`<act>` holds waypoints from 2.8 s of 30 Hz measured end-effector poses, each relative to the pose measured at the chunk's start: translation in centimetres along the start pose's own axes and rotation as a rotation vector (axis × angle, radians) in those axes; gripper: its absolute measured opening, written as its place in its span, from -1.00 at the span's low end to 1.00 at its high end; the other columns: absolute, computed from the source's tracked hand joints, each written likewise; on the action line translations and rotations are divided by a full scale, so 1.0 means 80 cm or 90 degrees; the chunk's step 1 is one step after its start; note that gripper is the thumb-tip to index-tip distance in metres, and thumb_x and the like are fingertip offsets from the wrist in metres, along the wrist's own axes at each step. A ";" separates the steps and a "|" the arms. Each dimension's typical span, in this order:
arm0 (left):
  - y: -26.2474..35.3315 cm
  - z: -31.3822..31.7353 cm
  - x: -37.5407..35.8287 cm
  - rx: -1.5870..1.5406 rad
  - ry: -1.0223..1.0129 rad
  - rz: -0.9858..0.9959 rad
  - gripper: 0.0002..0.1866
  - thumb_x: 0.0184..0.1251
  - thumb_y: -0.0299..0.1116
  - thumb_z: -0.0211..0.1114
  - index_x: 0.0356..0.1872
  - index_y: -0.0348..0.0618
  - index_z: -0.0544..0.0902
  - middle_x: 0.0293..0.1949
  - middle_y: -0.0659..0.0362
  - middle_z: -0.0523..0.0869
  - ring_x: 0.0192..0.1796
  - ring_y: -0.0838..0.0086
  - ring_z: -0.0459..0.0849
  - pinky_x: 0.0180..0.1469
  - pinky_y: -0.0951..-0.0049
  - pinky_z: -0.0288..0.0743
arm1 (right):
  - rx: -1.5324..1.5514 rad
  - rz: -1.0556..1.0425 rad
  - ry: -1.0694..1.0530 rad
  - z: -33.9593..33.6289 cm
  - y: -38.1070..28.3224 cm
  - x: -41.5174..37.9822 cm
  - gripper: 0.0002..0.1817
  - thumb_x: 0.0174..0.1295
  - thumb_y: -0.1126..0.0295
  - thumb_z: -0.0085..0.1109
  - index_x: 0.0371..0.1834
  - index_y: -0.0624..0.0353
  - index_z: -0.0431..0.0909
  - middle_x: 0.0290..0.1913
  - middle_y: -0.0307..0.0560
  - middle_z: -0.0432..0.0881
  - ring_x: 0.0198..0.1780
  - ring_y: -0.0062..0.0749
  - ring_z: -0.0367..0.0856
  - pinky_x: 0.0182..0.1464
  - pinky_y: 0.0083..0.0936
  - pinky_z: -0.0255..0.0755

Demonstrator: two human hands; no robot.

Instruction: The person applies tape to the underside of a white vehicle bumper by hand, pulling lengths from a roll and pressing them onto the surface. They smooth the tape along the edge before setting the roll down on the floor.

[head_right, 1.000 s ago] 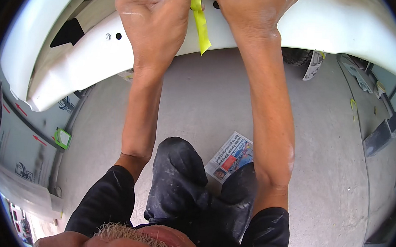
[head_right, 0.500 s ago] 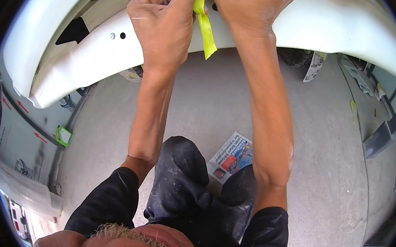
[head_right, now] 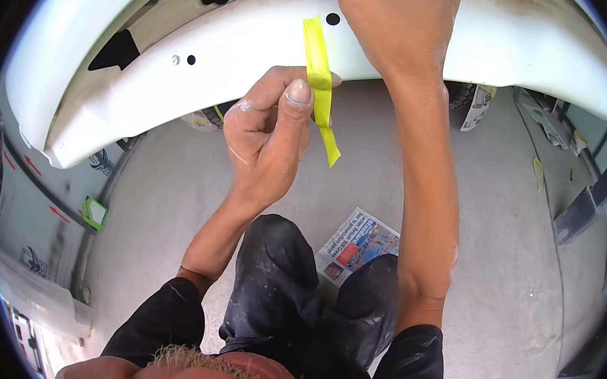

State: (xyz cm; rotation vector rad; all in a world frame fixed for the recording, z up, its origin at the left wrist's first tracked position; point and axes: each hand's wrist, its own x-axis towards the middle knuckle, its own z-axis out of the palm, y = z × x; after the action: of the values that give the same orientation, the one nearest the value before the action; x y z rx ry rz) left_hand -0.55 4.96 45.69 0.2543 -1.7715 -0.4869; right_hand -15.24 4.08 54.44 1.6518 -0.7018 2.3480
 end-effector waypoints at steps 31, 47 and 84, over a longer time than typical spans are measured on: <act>0.026 -0.009 0.020 0.218 0.044 0.170 -0.74 0.50 -0.39 0.37 0.11 -0.25 0.74 -0.10 0.02 0.87 -0.25 0.53 0.82 -0.33 0.58 0.74 | 0.011 0.051 -0.182 -0.075 -0.042 -0.003 -0.75 0.48 0.33 0.26 -0.26 0.33 0.70 -0.42 -0.01 0.76 -0.37 -0.45 0.75 -0.32 -0.54 0.59; 0.026 -0.039 0.222 0.825 0.313 0.903 -0.02 -0.10 -0.54 0.61 0.51 0.23 0.51 0.60 0.00 0.31 0.66 -0.01 0.20 0.65 -0.28 0.00 | -0.667 -0.370 -0.082 -0.041 -0.018 0.031 -0.91 0.08 0.45 0.28 -0.55 0.11 0.68 -0.50 0.09 0.71 -0.37 -0.02 0.77 -0.30 -0.15 0.61; 0.055 -0.024 0.259 0.980 0.272 0.995 0.09 0.00 -0.53 0.56 0.64 0.31 0.27 0.57 0.05 0.34 0.59 -0.01 0.30 0.62 -0.03 0.22 | -0.516 -0.338 0.135 -0.079 0.018 0.038 -0.93 0.20 0.46 0.34 -0.28 0.17 0.75 -0.37 0.09 0.75 -0.27 0.05 0.75 -0.19 -0.14 0.57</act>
State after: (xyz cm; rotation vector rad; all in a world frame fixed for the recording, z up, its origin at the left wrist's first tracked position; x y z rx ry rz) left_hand -3.61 -0.21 66.10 -0.0617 -1.0608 1.9149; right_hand -22.27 5.47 55.16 1.0374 -0.8717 1.5240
